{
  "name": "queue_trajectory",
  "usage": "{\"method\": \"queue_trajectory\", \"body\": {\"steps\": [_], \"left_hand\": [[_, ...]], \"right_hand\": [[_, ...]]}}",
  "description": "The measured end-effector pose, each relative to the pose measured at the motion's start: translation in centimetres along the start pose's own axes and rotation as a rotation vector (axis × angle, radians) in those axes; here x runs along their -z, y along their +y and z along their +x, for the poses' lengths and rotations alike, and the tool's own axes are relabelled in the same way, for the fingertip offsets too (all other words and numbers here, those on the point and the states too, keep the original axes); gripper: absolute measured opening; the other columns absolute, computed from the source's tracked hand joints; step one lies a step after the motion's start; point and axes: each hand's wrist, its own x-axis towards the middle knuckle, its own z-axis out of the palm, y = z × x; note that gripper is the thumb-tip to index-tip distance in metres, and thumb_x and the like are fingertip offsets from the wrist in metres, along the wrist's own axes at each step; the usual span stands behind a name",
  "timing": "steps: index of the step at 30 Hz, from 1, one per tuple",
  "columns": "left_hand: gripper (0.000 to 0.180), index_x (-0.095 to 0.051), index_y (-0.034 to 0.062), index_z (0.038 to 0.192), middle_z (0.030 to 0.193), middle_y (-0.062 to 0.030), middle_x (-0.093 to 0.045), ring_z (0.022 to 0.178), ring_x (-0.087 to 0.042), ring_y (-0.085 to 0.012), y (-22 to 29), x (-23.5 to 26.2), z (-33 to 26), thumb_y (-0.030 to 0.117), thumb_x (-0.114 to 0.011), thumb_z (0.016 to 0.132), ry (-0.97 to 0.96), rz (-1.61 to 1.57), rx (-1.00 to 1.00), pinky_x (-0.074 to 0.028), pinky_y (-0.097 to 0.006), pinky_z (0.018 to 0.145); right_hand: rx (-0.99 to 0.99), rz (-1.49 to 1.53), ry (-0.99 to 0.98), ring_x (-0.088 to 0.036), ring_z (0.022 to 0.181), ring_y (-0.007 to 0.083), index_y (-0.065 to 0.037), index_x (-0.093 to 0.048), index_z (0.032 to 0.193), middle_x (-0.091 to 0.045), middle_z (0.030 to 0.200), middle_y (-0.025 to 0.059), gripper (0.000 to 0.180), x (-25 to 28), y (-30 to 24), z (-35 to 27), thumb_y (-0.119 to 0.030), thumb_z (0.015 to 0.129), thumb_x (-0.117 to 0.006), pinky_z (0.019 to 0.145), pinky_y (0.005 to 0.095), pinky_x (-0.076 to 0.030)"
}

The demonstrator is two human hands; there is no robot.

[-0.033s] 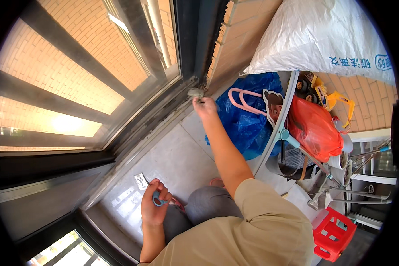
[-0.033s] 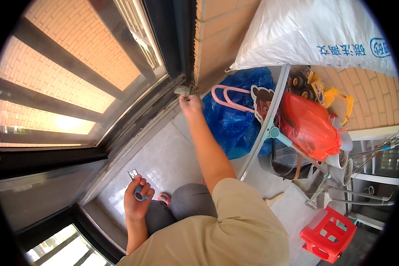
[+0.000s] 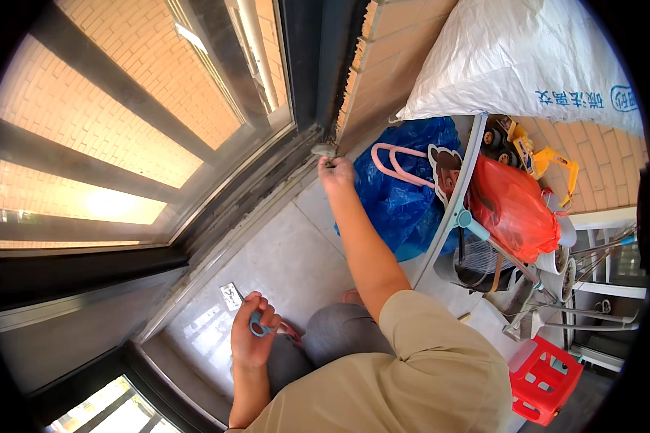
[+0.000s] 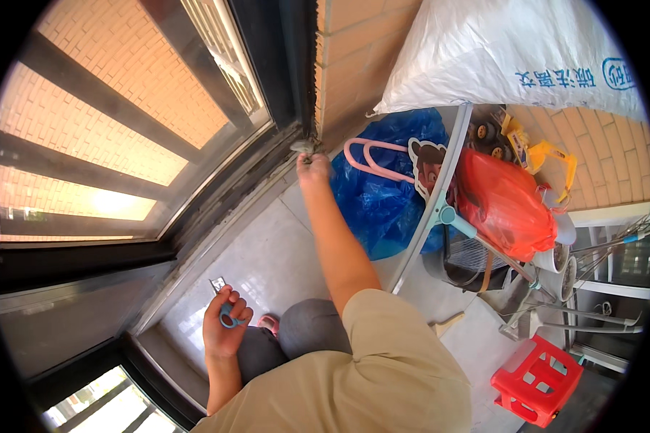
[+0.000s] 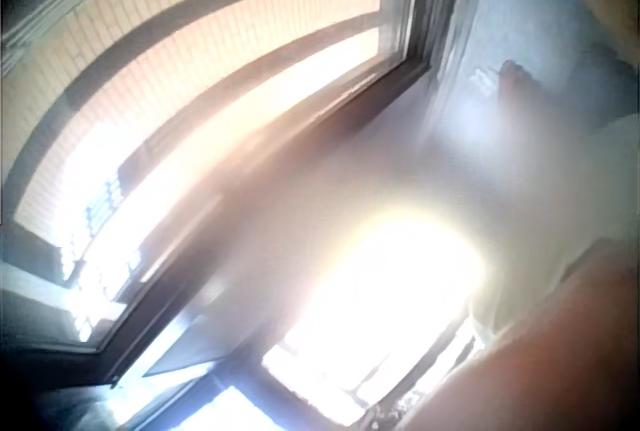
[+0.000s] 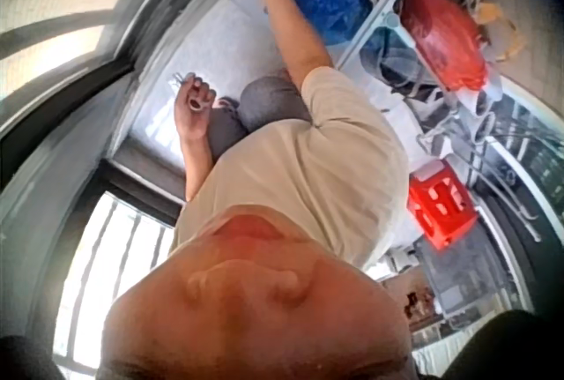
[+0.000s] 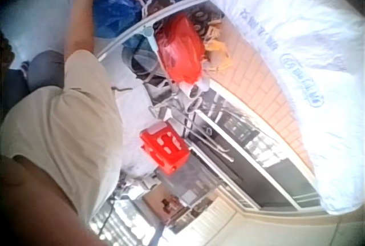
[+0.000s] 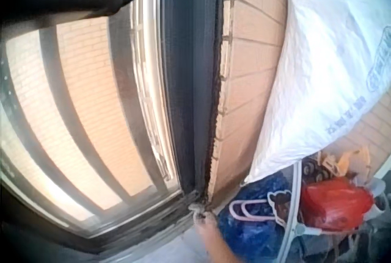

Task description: The person cleans the window frame and screen using a cloth and a small blue tool. They scrape debris from the frame grooves and wipe the surfaces, moving from the top horizontal section to the vertical sides and the screen mesh.

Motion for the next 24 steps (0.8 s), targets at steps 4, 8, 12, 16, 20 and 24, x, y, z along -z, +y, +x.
{"method": "queue_trajectory", "body": {"steps": [4,8,12,16,20,24], "left_hand": [[0.005,-0.059,0.0075,0.090,0.073,-0.0019,-0.057,0.054,-0.040,-0.0100,0.1,-0.2,-0.3,0.009,-0.056,0.087,0.025,0.011,0.005,-0.030,-0.026,0.052],[0.005,-0.059,0.0073,0.090,0.073,-0.0019,-0.057,0.055,-0.040,-0.0101,0.2,-0.1,-0.1,0.009,-0.056,0.087,0.034,0.015,0.006,-0.030,-0.026,0.053],[0.005,-0.060,0.0070,0.089,0.073,-0.0020,-0.058,0.055,-0.039,-0.0102,0.1,-0.1,0.2,0.010,-0.056,0.087,0.060,0.006,-0.003,-0.030,-0.026,0.053],[0.005,-0.060,0.0068,0.089,0.073,-0.0022,-0.058,0.055,-0.039,-0.0102,0.0,-0.2,0.6,0.010,-0.056,0.087,0.038,0.017,0.026,-0.030,-0.026,0.053],[0.005,-0.060,0.0063,0.089,0.073,-0.0020,-0.058,0.055,-0.038,-0.0103,0.0,-0.5,0.5,0.009,-0.056,0.087,0.073,0.023,0.012,-0.030,-0.026,0.053],[0.006,-0.060,0.0060,0.090,0.072,-0.0016,-0.058,0.054,-0.038,-0.0102,0.0,-0.2,0.5,0.009,-0.056,0.087,0.080,0.010,0.028,-0.030,-0.026,0.053]], "right_hand": [[0.044,0.256,-0.115,-0.057,0.079,0.0195,-0.007,-0.057,0.095,-0.060,0.091,0.0063,0.012,0.4,-0.3,3.1,-0.007,0.085,-0.051,0.064,0.0343,-0.049],[0.172,0.071,0.031,-0.059,0.078,0.0180,-0.010,-0.058,0.094,-0.061,0.089,0.0047,0.005,-1.1,1.6,4.7,-0.009,0.090,-0.055,0.066,0.0341,-0.049],[0.166,-0.247,0.104,-0.058,0.083,0.0211,-0.009,-0.057,0.094,-0.060,0.094,0.0059,0.014,-3.4,1.7,1.0,0.002,0.087,-0.057,0.067,0.0354,-0.050],[0.263,-0.132,0.169,-0.056,0.086,0.0218,-0.004,-0.056,0.097,-0.059,0.096,0.0073,0.019,-4.8,1.1,0.5,0.008,0.083,-0.060,0.069,0.0352,-0.052],[0.357,0.011,0.031,-0.056,0.086,0.0197,0.001,-0.055,0.097,-0.058,0.096,0.0084,0.019,-5.4,1.2,-0.3,0.009,0.082,-0.060,0.067,0.0298,-0.052],[0.342,-0.132,0.073,-0.056,0.082,0.0171,0.000,-0.056,0.096,-0.057,0.095,0.0080,0.019,-7.4,1.4,-1.8,0.009,0.081,-0.061,0.063,0.0257,-0.051]]}}
